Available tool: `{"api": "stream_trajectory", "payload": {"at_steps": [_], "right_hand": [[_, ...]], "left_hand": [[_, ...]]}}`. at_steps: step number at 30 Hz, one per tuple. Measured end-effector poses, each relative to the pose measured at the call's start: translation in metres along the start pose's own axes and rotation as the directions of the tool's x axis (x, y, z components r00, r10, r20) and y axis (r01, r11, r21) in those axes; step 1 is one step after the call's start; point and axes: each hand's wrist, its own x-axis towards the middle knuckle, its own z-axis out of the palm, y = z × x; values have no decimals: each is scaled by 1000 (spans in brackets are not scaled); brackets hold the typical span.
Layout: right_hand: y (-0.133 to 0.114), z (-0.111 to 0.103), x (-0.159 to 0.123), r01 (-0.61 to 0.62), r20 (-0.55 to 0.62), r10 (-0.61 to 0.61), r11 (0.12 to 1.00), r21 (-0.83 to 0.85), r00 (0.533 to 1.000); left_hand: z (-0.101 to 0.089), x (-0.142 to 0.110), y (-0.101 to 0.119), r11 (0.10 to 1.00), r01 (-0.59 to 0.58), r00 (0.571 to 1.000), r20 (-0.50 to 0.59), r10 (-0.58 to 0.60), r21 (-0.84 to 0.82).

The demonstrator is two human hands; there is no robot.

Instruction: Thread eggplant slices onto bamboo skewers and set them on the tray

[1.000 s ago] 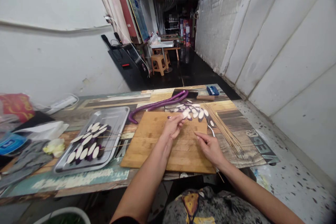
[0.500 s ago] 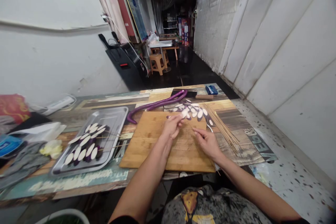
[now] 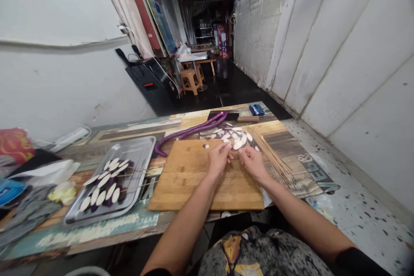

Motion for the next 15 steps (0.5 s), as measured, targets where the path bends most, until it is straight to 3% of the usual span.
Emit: {"api": "stream_trajectory", "payload": {"at_steps": [3,5,7,10,13,15], "right_hand": [[5,-15,-11,-53,-35,56,995,84,998],[8,-22,-20,-84,-39,89,989,120,995],[10,-26,-27,-104,-33,110,984,144,993],[9,-27,-33,-121,-9,124,978,168,992],[5,-27,-34,-124,12,124,975,183,992],[3,-28,-34,-123,16,123,974,189,992]], "left_hand": [[-8,8,4,915,-224,972,5,235,336],[-12,16,11,722,-328,940,132,316,609],[-14,23,17,463,-382,917,265,300,800],[-11,33,23,209,-422,901,384,200,882],[-8,39,29,115,-467,879,446,171,877],[-7,41,34,111,-498,860,474,186,860]]}}
